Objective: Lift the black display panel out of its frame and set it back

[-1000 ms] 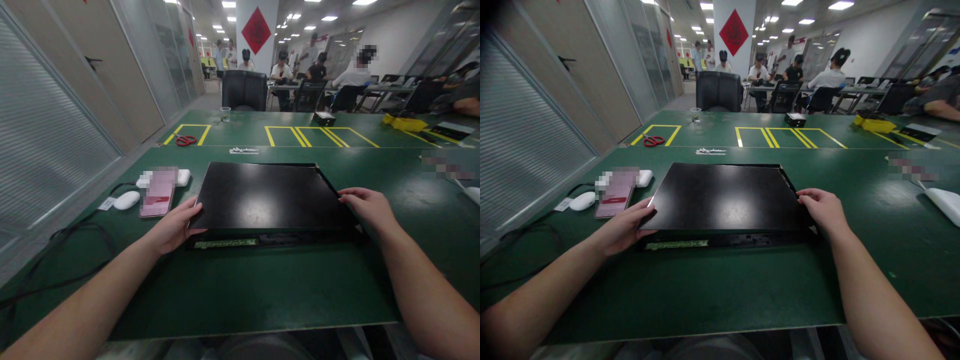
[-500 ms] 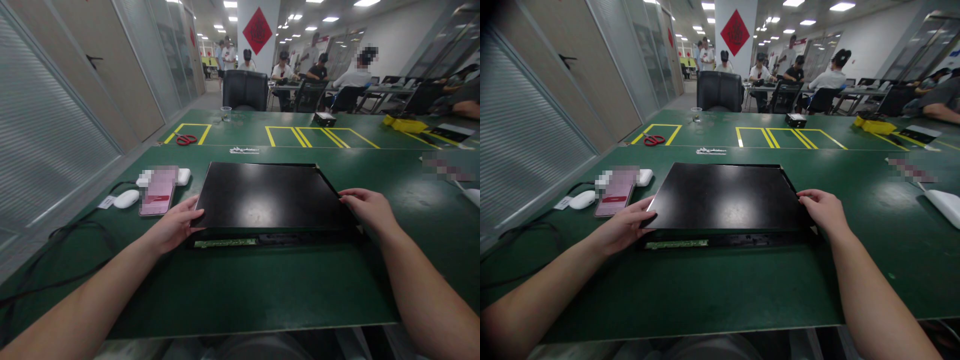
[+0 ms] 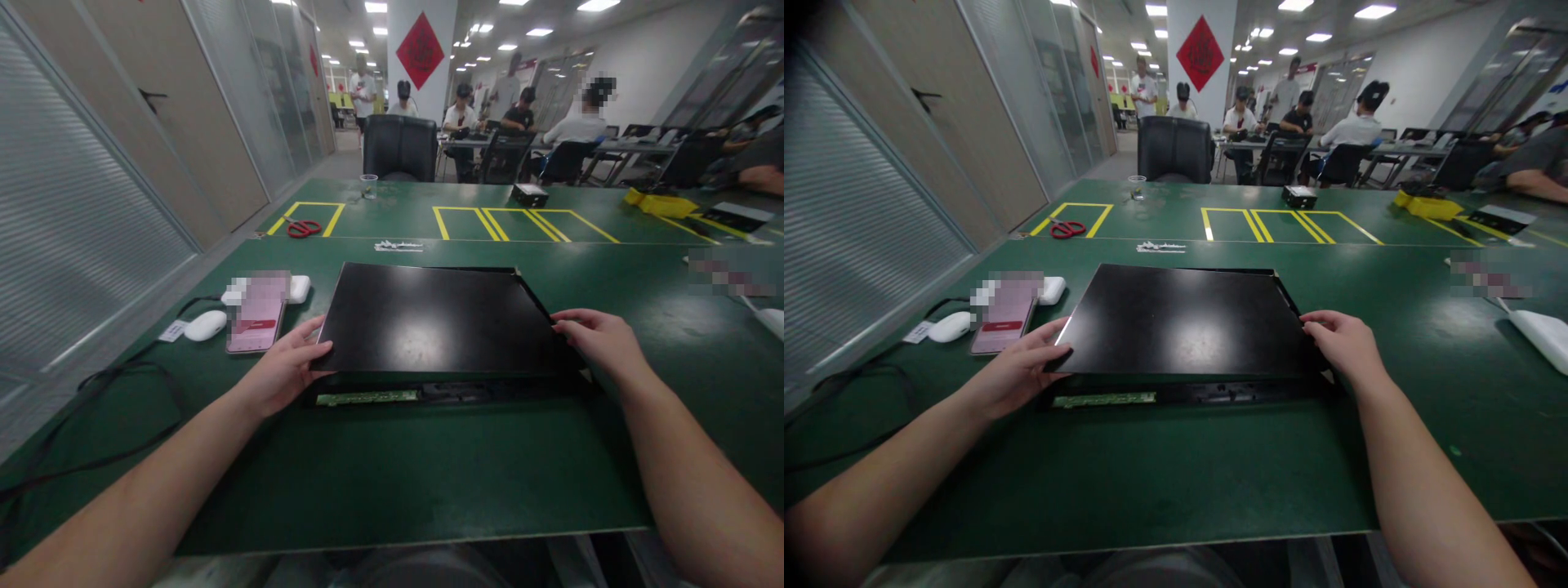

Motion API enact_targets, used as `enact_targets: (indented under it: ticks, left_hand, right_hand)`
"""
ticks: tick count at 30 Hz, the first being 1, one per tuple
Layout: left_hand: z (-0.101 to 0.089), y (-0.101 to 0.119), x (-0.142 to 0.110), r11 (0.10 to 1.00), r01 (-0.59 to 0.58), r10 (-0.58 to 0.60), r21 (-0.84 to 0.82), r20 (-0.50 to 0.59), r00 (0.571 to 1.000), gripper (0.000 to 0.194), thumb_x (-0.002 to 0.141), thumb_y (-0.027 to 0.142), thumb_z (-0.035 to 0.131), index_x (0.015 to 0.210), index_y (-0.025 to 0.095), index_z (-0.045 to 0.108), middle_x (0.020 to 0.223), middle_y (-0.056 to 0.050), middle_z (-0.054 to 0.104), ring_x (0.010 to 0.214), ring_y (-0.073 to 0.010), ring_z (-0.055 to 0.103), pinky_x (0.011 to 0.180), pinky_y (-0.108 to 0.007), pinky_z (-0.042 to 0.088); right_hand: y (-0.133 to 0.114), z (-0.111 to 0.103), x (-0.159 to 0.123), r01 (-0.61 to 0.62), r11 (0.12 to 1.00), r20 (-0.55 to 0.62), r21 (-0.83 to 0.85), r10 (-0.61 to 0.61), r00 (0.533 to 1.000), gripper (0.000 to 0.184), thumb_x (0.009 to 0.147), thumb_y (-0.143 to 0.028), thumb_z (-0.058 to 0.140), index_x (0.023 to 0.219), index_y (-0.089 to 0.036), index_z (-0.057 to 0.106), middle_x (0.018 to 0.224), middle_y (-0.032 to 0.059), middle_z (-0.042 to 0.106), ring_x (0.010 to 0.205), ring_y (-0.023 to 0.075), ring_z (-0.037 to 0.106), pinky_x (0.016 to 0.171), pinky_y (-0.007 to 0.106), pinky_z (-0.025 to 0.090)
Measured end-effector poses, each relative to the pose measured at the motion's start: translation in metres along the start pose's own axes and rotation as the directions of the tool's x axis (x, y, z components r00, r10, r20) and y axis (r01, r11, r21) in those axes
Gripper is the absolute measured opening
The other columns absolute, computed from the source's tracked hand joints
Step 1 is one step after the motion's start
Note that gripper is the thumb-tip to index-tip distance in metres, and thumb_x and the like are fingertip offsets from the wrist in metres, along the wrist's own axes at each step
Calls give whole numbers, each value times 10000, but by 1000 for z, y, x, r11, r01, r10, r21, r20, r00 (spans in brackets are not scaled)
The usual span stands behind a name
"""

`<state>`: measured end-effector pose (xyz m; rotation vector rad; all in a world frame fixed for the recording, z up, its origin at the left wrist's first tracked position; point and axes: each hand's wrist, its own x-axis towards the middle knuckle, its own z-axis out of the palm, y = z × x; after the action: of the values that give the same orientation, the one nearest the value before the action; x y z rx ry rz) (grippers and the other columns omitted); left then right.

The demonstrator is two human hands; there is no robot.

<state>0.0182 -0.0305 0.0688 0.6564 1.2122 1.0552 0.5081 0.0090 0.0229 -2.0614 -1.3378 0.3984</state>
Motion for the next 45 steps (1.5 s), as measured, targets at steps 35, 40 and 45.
enact_targets:
  ticks: [35,40,45]
  left_hand:
    - [-18,-10,7,935,-267,245,233,118,962,596,711,266,976,1278,224,797,1392,-126,785,1431,-380,646,1135,-399,591]
    - [-23,-7,9,846,-358,354,396,86,931,579,652,350,1011,1196,264,833,1680,-100,570,1629,-425,396,1329,-480,371]
    - [-30,-12,15,830,-323,313,455,101,944,659,647,425,996,1253,248,805,1781,-117,419,1648,-429,354,1354,-498,302]
  right_hand:
    - [1,-3,2,-30,1000,41,5,30,999,293,741,-367,648,934,-246,831,852,75,826,718,267,713,681,390,577]
    - [4,-3,4,-18,1000,52,11,17,998,295,740,-373,657,939,-245,833,850,77,829,710,273,720,710,414,586]
    - [2,-5,4,-47,999,85,-12,48,995,273,783,-359,661,963,-239,828,895,81,830,753,280,743,784,437,587]
